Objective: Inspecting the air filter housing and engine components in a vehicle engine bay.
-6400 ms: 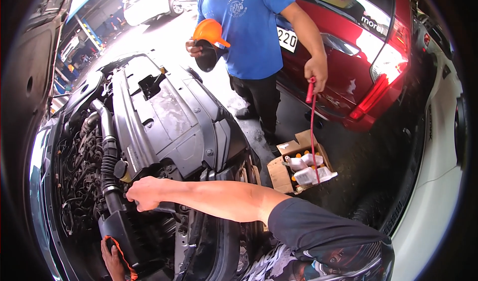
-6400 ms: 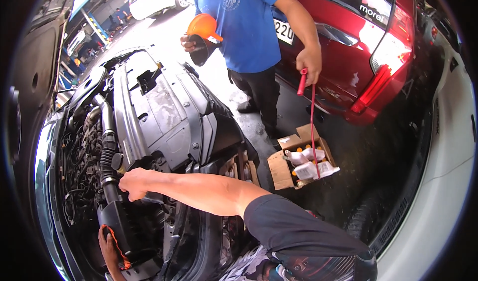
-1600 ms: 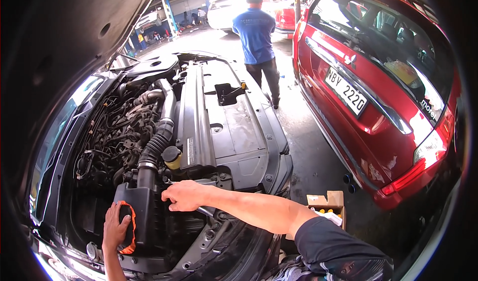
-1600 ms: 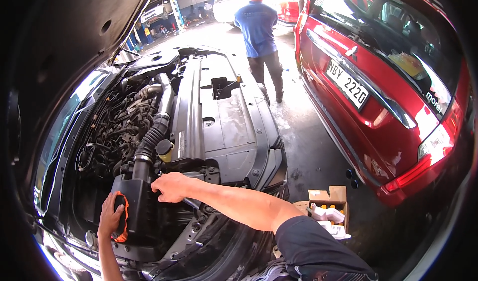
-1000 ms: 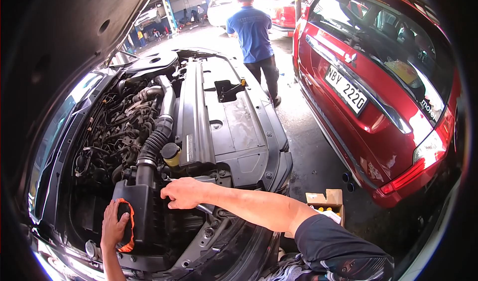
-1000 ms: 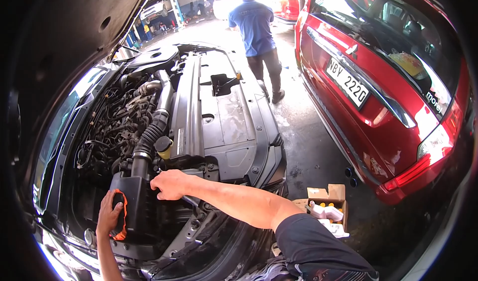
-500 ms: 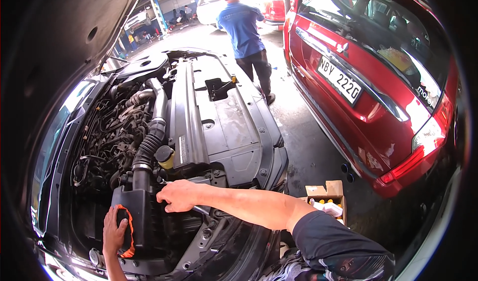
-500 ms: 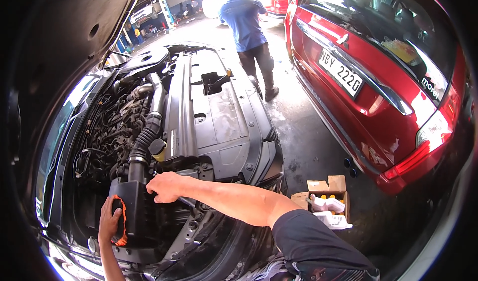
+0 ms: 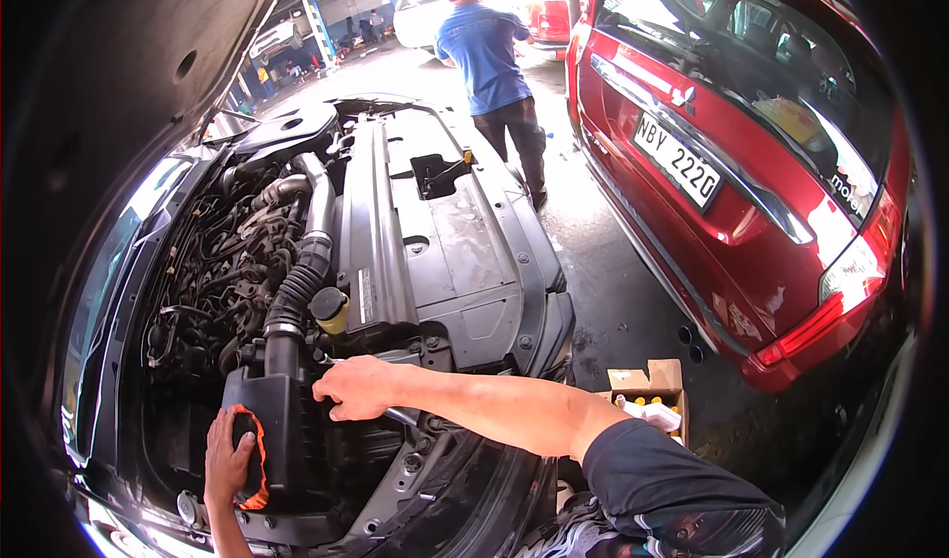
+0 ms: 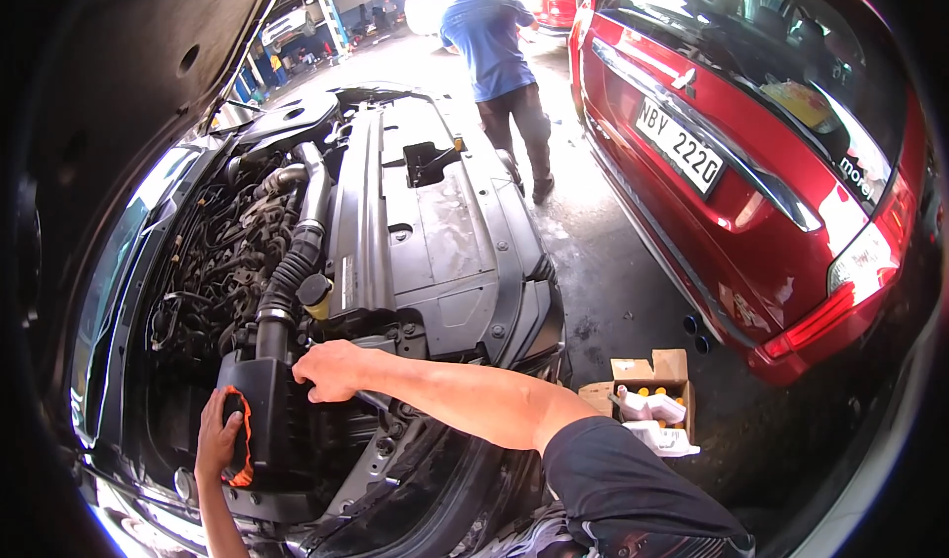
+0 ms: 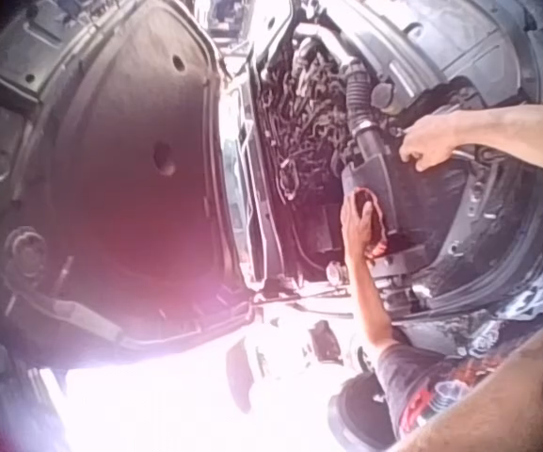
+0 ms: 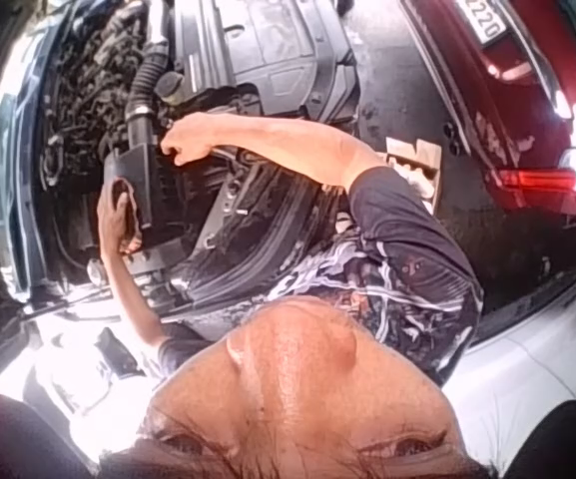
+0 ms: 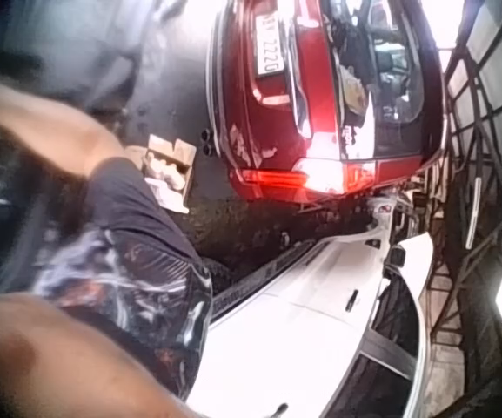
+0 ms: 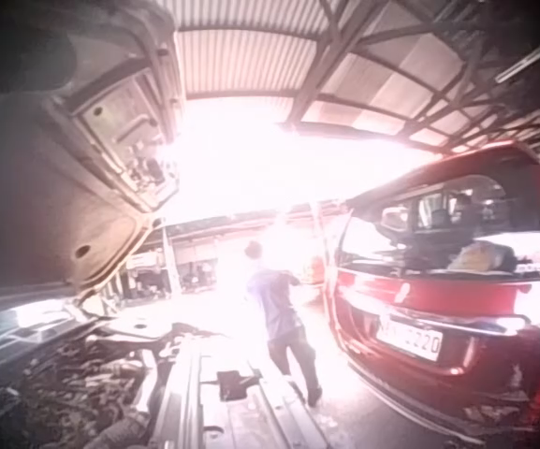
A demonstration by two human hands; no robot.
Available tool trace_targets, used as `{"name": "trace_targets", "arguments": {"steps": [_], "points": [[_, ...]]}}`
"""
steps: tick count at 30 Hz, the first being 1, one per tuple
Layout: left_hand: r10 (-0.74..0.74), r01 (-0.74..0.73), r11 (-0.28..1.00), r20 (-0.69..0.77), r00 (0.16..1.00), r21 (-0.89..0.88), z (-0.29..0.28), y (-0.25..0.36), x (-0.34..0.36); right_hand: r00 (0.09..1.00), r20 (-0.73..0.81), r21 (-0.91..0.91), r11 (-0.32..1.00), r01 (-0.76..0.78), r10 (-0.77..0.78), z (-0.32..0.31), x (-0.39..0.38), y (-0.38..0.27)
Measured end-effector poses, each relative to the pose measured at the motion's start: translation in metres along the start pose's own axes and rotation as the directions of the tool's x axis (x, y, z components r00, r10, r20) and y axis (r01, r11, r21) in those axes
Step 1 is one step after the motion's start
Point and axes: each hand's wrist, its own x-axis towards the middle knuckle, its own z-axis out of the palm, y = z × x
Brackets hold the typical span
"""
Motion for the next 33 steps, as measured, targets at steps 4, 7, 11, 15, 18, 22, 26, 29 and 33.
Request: {"name": "trace_targets", "arguments": {"steps": [4,7,11,15,18,22,26,29,33], "points": [[0.001,-0.001,1.0,0.005,1.0,-0.012,-0.0009,0.0013,-0.0001,1.0,0.003,0.01,1.0,0.001,-0.001,-0.0003,-0.0007,0.0004],[0.009,-0.009,1.0,0.0,1.0,-0.013,0.0001,-0.0012,-0.0002,1.0,0.014,0.02,1.0,-0.015,0.015,-0.003,-0.0009,-0.0029],[0.02,-0.021,1.0,-0.016,1.0,-0.021,0.0007,0.0004,0.0002,0.999,0.026,0.02,0.999,-0.033,0.033,-0.0049,-0.002,-0.0041],[-0.002,0.001,1.0,-0.02,1.0,-0.028,0.0004,0.0007,0.0004,0.999,0.031,0.013,0.999,-0.033,0.033,-0.0052,-0.0016,-0.0047],[0.024,-0.025,0.999,-0.025,0.999,-0.031,0.002,-0.0025,0.0016,0.999,0.024,0.018,0.999,-0.033,0.032,-0.0045,-0.0021,-0.004],[0.001,-0.001,0.999,-0.02,1.0,-0.032,0.0012,-0.0021,0.0007,1.0,0.027,-0.012,1.0,-0.008,0.008,-0.0034,-0.001,-0.0036],[0.001,-0.002,0.999,-0.01,1.0,-0.033,-0.0004,-0.0007,-0.0003,1.0,0.002,0.014,1.0,-0.011,0.011,-0.0001,-0.0004,-0.0031],[-0.021,0.02,0.999,-0.013,1.0,-0.042,0.0001,0.0009,-0.0002,1.0,-0.009,0.015,1.0,-0.004,0.004,0.0003,-0.0007,-0.001],[-0.019,0.019,0.999,-0.009,1.0,-0.04,-0.0005,0.0009,-0.0006,1.0,-0.01,0.023,1.0,-0.005,0.005,-0.0007,-0.0005,-0.0018]]}}
